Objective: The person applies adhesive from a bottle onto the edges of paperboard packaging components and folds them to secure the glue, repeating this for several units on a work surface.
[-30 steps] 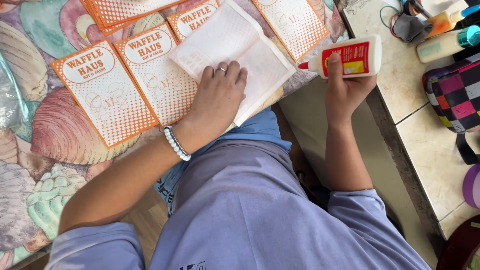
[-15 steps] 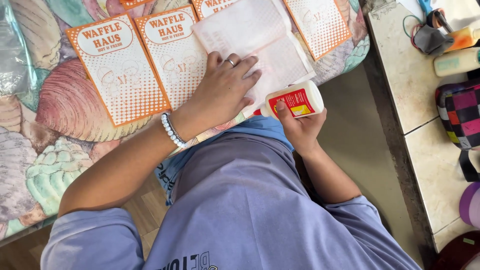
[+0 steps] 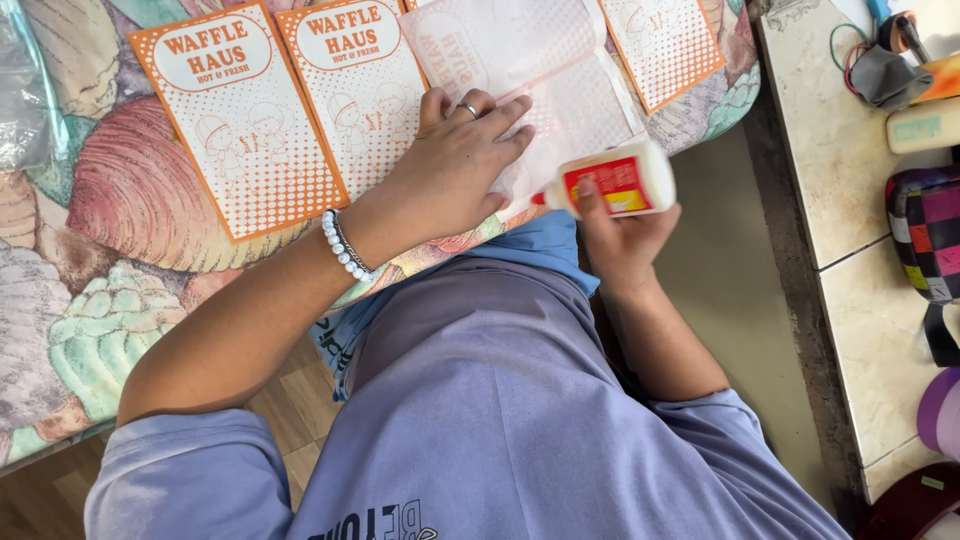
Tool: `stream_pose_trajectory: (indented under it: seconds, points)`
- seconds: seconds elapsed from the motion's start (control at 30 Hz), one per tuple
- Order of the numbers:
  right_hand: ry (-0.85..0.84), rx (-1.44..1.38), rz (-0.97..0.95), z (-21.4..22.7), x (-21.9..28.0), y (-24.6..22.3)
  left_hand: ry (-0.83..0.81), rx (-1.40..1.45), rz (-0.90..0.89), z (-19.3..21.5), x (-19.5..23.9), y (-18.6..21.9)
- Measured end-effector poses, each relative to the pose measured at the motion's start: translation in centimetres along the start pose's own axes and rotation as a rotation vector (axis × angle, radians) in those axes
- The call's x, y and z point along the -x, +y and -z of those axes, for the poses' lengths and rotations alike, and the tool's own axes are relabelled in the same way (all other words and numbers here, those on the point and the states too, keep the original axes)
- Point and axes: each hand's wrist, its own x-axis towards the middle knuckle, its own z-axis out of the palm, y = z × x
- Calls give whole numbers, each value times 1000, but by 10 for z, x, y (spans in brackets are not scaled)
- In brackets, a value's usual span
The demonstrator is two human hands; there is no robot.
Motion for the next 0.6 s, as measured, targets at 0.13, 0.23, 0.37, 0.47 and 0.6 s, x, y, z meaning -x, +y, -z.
stream_pose_trajectory:
  seconds: [0.13, 0.23, 0.37, 0.47, 0.6]
  points:
    - [3, -10, -19, -4, 4, 0, 9, 8, -8, -1, 1, -1]
    - [-36, 27, 30, -9, 15, -11, 11, 13, -17, 0, 1, 0]
    - [85, 5, -131, -7, 5, -1, 28, -1, -19, -3, 0, -2]
    - [32, 98, 118, 12, -20, -6, 14, -1, -16, -2, 0, -1]
    - [151, -84, -60, -7, 13, 14, 19, 11, -18, -1, 0, 0]
